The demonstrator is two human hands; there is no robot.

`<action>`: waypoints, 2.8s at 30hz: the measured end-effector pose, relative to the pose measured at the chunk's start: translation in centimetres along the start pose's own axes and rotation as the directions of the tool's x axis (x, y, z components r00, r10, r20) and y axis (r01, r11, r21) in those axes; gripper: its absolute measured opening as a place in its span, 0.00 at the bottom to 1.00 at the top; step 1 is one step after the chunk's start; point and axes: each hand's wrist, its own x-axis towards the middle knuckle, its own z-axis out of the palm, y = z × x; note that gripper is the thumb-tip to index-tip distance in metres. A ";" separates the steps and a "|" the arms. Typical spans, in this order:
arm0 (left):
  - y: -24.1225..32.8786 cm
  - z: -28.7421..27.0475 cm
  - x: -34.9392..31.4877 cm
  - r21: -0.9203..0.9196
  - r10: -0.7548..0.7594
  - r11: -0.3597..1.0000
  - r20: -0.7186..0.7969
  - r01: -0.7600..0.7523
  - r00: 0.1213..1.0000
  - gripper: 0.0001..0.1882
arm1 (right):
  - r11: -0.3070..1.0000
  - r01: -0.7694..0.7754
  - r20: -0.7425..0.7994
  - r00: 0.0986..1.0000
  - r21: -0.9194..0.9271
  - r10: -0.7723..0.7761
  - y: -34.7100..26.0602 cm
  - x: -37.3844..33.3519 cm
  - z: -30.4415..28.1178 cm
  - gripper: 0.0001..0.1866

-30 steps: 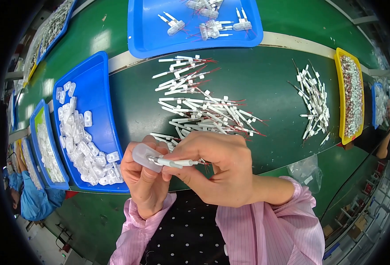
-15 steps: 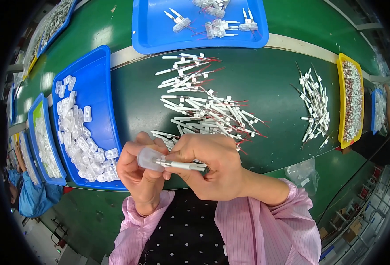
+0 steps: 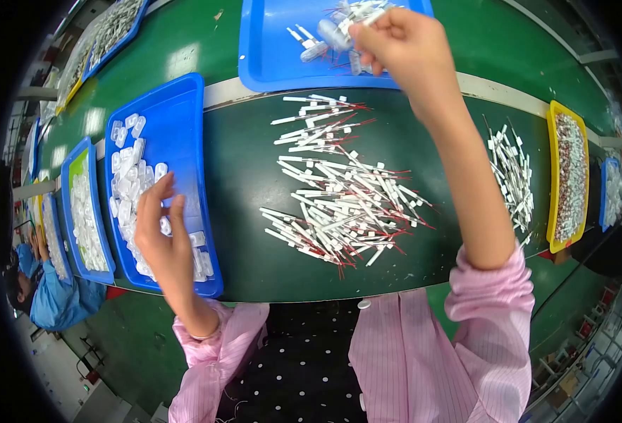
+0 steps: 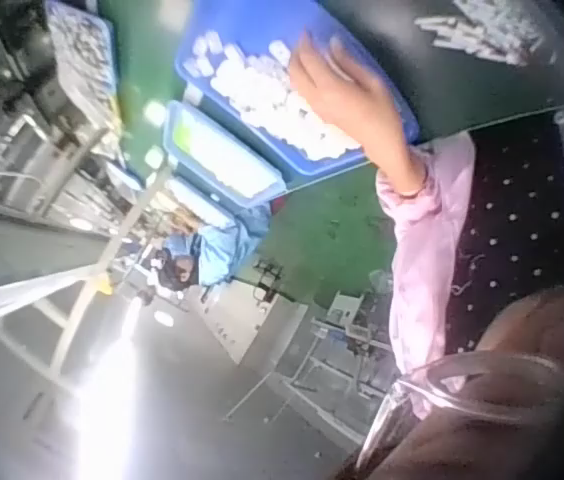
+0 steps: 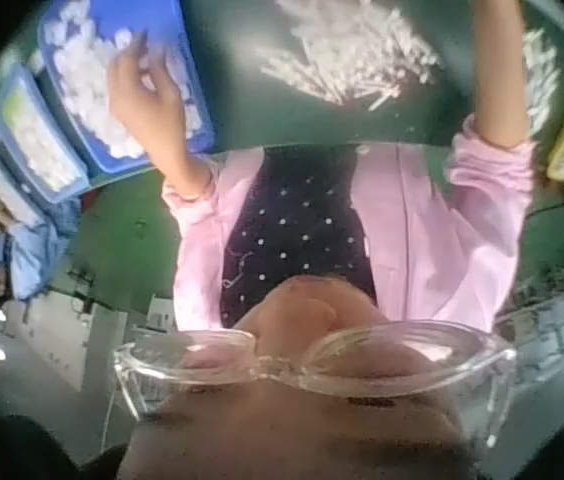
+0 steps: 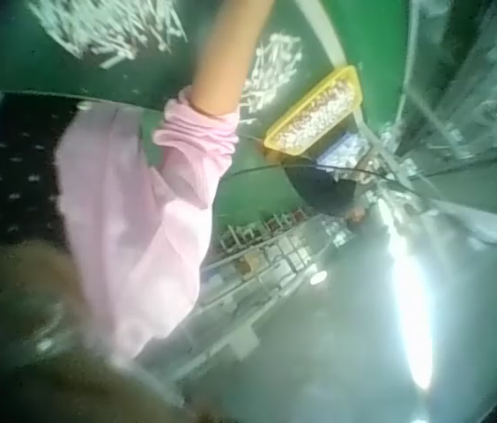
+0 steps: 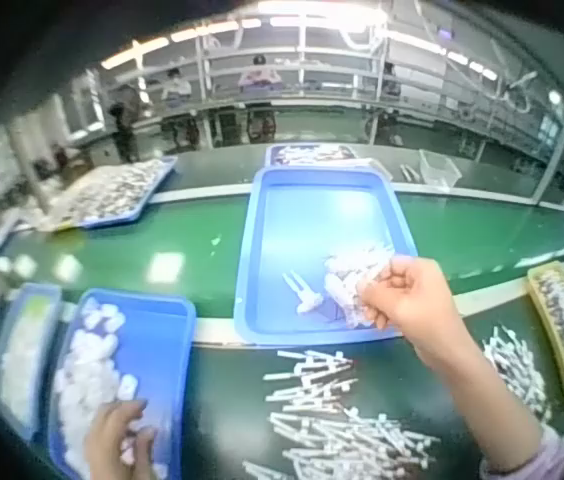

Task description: The person assembles small white plastic housings with wires and connectors by hand on a factory workbench.

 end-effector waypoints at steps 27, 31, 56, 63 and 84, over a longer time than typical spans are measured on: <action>3.6 0.5 -2.5 -0.903 0.067 -0.183 0.383 0.389 0.921 0.21 | 0.008 -0.310 -0.306 0.940 -0.951 0.151 8.7 -8.8 -19.6 0.07; 4.8 1.7 -3.3 -0.868 0.109 -0.306 0.377 0.392 0.920 0.18 | 0.287 -0.263 -0.275 0.961 -0.921 -0.002 4.3 -9.3 -15.4 0.06; 6.0 2.0 -4.5 -0.851 0.170 -0.113 0.492 0.513 0.854 0.20 | 0.902 0.419 0.174 0.901 -0.103 -0.398 -6.1 -14.8 1.3 0.11; 6.0 1.6 -4.5 -0.853 0.173 -0.027 0.509 0.521 0.843 0.19 | 0.837 0.511 0.208 0.856 -0.197 -0.473 -6.7 -14.7 1.0 0.13; 6.6 1.8 -4.7 -0.919 0.190 0.174 0.384 0.354 0.903 0.18 | 0.711 0.624 0.300 0.780 -0.324 -0.549 -8.0 -14.9 1.7 0.12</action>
